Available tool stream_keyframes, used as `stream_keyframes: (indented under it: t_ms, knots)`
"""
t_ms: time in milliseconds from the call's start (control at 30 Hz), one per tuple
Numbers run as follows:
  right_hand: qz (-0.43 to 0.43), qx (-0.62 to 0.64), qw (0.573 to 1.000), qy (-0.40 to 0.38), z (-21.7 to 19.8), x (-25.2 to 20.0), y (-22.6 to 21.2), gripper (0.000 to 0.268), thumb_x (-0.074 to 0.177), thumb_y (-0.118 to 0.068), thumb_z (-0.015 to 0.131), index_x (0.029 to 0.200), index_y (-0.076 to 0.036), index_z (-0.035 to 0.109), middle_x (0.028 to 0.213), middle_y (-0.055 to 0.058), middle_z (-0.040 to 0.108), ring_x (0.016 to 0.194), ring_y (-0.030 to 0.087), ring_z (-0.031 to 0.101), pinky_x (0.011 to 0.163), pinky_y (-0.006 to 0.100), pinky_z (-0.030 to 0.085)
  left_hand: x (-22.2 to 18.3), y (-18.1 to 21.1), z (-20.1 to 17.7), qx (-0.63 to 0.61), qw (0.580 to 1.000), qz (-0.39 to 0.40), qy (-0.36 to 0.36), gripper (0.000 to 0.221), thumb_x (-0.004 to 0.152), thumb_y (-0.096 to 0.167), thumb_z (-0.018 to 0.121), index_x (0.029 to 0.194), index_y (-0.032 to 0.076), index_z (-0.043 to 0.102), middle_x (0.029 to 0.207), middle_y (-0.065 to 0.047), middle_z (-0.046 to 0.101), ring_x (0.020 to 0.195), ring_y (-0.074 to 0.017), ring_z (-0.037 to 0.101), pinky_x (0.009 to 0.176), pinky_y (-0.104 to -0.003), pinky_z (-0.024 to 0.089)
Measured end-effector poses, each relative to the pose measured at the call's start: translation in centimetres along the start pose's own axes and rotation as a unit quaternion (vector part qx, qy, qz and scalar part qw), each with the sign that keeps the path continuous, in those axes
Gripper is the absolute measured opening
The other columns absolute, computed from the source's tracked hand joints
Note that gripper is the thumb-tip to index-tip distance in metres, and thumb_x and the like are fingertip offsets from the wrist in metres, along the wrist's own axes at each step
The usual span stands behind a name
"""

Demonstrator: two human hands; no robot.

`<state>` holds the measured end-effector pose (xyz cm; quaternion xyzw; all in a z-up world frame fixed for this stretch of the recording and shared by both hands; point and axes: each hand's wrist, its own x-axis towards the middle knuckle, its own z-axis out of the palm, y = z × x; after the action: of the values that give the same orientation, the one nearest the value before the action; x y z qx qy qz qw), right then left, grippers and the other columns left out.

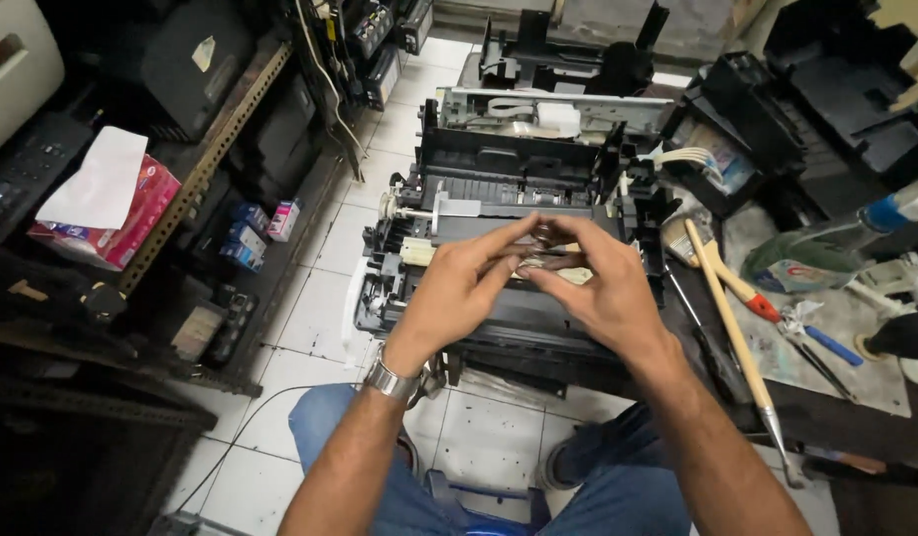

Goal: Disassembling a printer to clean internal components with brushes and then reassembling the parts.

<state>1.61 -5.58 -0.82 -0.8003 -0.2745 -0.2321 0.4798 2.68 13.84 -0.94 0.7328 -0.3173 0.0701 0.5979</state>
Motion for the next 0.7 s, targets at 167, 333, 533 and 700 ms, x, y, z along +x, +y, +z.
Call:
stream_keyframes:
  t_ms: [167,333,533,700]
  knots:
    - [-0.023,-0.029,0.999,0.01,0.3,-0.5,0.8,0.04,0.083,0.003,0.084,0.118,0.009,0.066,0.101,0.021,0.074,0.091,0.038,0.076,0.069,0.042,0.065,-0.1,-0.3,0.1,-0.036,0.999,-0.017,0.009,0.046,0.095,-0.009,0.057,0.14,0.0,0.061,0.127,-0.024,0.071,0.114,-0.0375,0.071,0.092,-0.048,0.061]
    - [-0.027,-0.067,0.997,0.017,0.4,-0.4,0.3,0.022,0.088,0.004,0.08,0.108,0.007,0.071,0.091,0.018,0.076,0.081,0.036,0.077,0.066,0.041,0.064,0.5,0.2,0.2,-0.058,0.997,-0.045,0.03,0.035,0.095,-0.003,0.06,0.129,-0.002,0.068,0.112,-0.023,0.077,0.103,-0.0382,0.075,0.085,-0.046,0.063]
    - [-0.021,-0.095,0.995,0.021,0.5,-0.2,0.3,0.012,0.089,0.002,0.08,0.1,0.003,0.075,0.083,0.017,0.077,0.077,0.035,0.078,0.062,0.04,0.062,0.3,-0.5,0.3,0.045,0.993,-0.07,0.089,0.021,0.095,0.009,0.066,0.112,0.01,0.079,0.088,-0.014,0.08,0.088,-0.027,0.078,0.065,-0.034,0.064]
    - [0.012,-0.075,0.997,0.03,0.3,-0.2,-0.4,0.012,0.09,0.001,0.08,0.101,0.002,0.075,0.082,0.017,0.076,0.079,0.032,0.078,0.065,0.038,0.061,0.4,-0.4,0.5,-0.026,0.995,-0.063,0.069,0.023,0.095,0.004,0.064,0.113,-0.001,0.076,0.094,-0.026,0.078,0.085,-0.0354,0.079,0.068,-0.038,0.065]
